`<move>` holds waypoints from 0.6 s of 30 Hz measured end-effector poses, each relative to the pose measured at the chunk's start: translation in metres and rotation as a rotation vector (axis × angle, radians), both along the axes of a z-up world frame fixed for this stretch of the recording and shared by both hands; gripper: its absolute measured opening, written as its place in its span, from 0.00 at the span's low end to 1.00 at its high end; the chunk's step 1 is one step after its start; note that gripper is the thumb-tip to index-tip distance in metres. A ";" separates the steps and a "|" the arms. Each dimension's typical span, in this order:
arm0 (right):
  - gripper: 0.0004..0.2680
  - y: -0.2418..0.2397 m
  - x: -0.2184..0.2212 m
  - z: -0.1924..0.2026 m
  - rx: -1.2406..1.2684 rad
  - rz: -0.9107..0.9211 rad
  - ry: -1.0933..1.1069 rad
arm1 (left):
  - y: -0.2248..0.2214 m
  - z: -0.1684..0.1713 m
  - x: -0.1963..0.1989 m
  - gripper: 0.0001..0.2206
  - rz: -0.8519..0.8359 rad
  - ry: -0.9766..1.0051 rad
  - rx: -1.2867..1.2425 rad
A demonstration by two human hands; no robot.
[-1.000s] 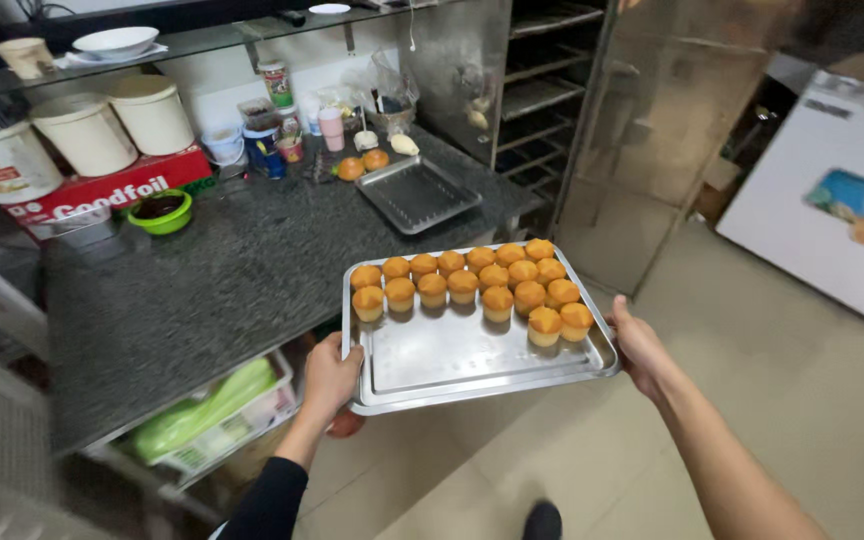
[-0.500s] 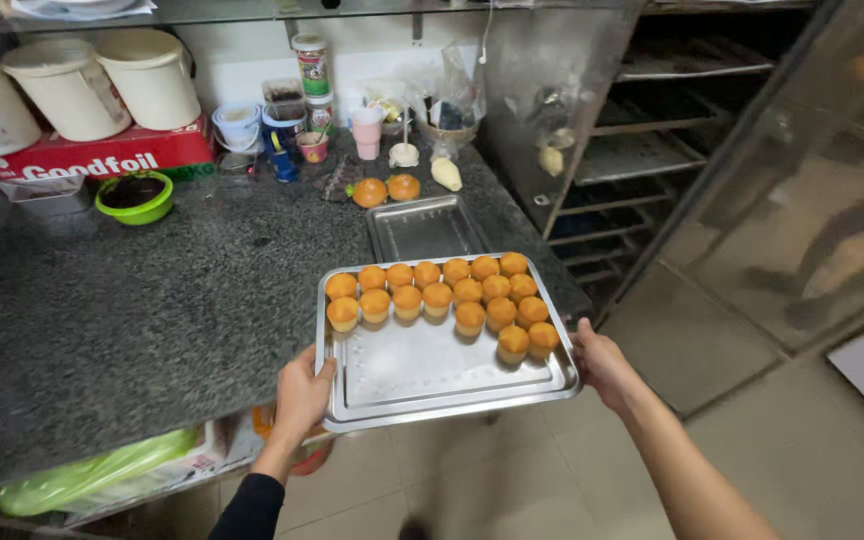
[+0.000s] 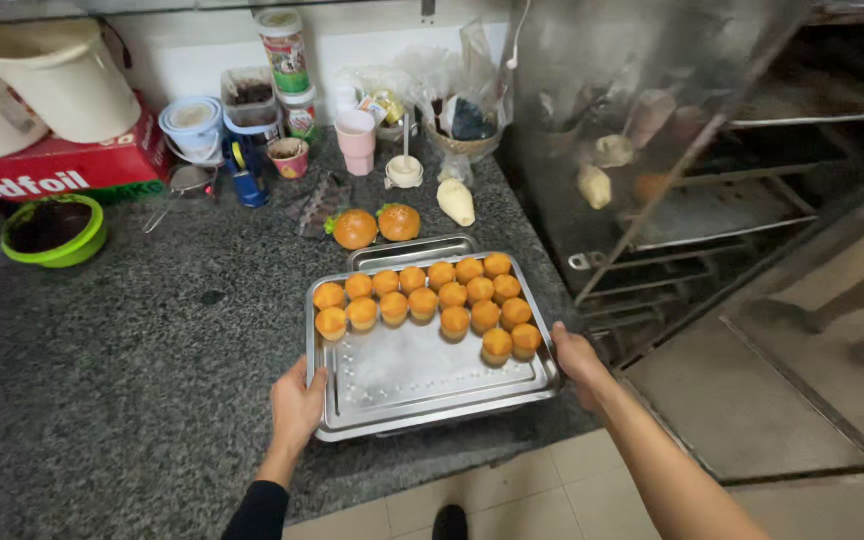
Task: The person removes metal molds from baked goods and places the baked items onto a tray.
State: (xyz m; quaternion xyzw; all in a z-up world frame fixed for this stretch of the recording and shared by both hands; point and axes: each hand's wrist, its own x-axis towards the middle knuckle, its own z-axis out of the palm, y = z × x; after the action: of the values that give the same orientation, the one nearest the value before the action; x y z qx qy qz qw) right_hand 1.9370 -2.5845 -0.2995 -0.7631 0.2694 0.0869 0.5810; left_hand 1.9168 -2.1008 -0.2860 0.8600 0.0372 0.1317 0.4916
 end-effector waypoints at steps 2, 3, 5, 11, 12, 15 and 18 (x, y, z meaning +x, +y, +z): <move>0.22 -0.005 0.018 -0.014 0.002 0.012 0.019 | -0.005 -0.006 0.014 0.15 0.056 0.141 0.080; 0.22 -0.011 0.021 -0.021 0.003 0.014 0.029 | -0.009 -0.008 0.019 0.15 0.081 0.212 0.121; 0.23 -0.018 0.031 -0.035 0.054 0.021 0.019 | -0.012 -0.012 0.027 0.16 0.064 0.149 0.059; 0.22 -0.027 0.032 -0.047 0.085 0.009 0.100 | -0.016 -0.021 0.035 0.17 0.065 0.152 0.048; 0.22 -0.029 0.032 -0.043 0.102 0.022 0.134 | -0.017 -0.023 0.036 0.17 0.055 0.109 0.053; 0.22 -0.031 0.027 -0.028 0.166 0.075 0.222 | -0.014 -0.024 0.039 0.20 0.096 0.173 0.024; 0.20 -0.037 0.019 -0.009 0.195 0.113 0.235 | -0.010 -0.015 0.033 0.23 0.092 0.345 -0.027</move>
State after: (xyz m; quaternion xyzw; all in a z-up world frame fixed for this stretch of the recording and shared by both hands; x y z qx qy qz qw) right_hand 1.9563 -2.6214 -0.3086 -0.7015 0.2827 0.2339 0.6110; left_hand 1.9503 -2.1109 -0.3012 0.8605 0.1621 0.0039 0.4829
